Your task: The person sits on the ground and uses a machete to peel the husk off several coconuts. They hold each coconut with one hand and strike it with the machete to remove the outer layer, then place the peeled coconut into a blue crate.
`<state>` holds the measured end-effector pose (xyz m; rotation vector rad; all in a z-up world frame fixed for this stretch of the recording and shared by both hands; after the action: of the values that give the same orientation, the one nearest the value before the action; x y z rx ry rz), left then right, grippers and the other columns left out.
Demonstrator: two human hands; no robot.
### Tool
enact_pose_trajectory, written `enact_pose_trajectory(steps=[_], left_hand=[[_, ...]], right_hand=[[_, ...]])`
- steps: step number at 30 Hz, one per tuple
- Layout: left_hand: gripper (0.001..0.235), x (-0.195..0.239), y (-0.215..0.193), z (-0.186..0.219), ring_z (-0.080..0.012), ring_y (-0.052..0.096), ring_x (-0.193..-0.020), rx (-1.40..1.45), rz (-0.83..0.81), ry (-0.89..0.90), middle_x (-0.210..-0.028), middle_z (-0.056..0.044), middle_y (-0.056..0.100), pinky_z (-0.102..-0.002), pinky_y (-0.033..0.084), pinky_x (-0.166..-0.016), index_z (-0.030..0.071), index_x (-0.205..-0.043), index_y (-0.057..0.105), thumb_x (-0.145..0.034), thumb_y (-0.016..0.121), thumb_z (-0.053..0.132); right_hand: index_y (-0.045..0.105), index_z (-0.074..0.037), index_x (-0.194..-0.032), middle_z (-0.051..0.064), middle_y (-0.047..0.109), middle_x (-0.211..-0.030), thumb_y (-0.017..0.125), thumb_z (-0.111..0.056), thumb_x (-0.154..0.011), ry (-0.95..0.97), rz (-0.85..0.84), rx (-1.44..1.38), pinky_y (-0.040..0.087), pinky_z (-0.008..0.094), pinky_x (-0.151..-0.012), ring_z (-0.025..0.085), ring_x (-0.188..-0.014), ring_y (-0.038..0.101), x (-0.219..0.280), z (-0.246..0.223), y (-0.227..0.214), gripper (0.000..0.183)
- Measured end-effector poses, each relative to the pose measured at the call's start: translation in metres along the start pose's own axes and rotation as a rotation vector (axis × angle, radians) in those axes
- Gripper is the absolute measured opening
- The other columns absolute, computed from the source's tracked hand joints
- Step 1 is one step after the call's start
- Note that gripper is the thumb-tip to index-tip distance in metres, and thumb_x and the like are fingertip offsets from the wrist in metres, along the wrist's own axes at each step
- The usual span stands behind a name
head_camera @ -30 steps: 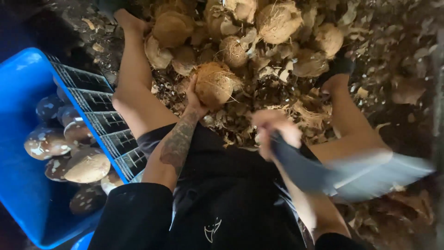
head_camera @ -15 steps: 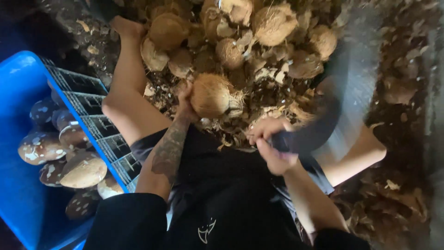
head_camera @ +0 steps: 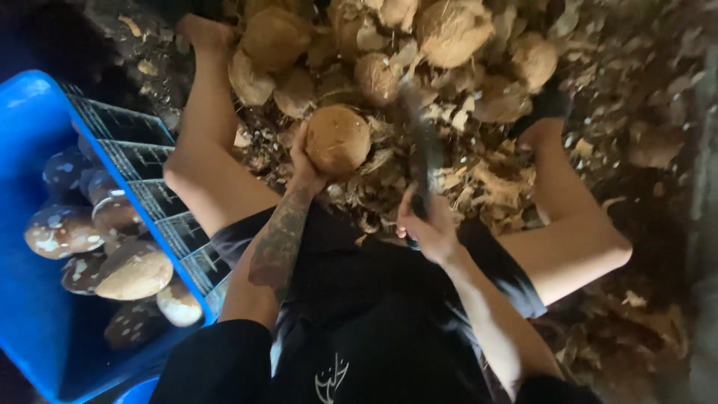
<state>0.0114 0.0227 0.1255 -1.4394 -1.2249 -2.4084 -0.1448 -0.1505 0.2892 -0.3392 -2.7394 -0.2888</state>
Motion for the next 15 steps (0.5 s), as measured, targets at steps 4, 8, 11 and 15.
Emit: enact_pose_trajectory(steps=[4,8,11,15], left_hand=[[0.105,-0.007,-0.008,-0.003,-0.0467,0.058,-0.135,-0.023,0.001,-0.040,-0.152,-0.024,0.057,-0.061,0.047,-0.114,0.013,-0.156,0.055,-0.071,0.082,0.069],[0.098,-0.025,-0.022,-0.005,-0.0449,0.064,-0.127,0.120,-0.004,-0.082,-0.144,-0.022,0.063,-0.062,0.052,-0.106,0.016,-0.152,0.059,-0.070,0.084,0.065],[0.098,-0.017,-0.018,-0.002,-0.0471,0.062,-0.129,0.193,0.031,-0.100,-0.146,-0.024,0.061,-0.065,0.051,-0.108,0.016,-0.155,0.055,-0.073,0.081,0.064],[0.096,-0.013,-0.027,-0.006,-0.0465,0.057,-0.137,0.215,-0.085,-0.099,-0.155,-0.019,0.056,-0.066,0.041,-0.119,0.015,-0.156,0.054,-0.079,0.076,0.069]], right_hand=[[0.060,0.006,-0.085,0.034,0.071,-0.084,0.071,-0.001,-0.088,-0.821,-0.145,-0.094,0.064,0.049,-0.068,0.045,-0.073,0.073,-0.006,-0.011,-0.006,0.013],[0.059,0.002,-0.088,0.026,0.067,-0.082,0.067,0.001,-0.090,-0.770,0.009,0.095,0.060,0.051,-0.079,0.045,-0.082,0.071,-0.037,0.092,-0.023,0.009],[0.064,0.002,-0.083,0.022,0.066,-0.075,0.063,-0.001,-0.078,-0.136,-0.013,0.421,0.054,0.048,-0.083,0.045,-0.085,0.070,-0.053,0.190,-0.057,0.006],[0.062,-0.006,-0.075,0.012,0.052,-0.047,0.060,-0.006,-0.068,0.293,0.024,0.003,0.036,0.032,-0.037,0.025,-0.037,0.055,-0.039,0.173,-0.047,0.007]])
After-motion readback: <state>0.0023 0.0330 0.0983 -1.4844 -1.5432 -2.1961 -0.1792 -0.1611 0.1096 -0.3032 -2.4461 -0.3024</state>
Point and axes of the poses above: each hand's wrist, its own x-axis away from the middle knuckle, its own y-axis out of the palm, z = x × y, the point moved 3 cm from there along -x, towards the middle knuckle
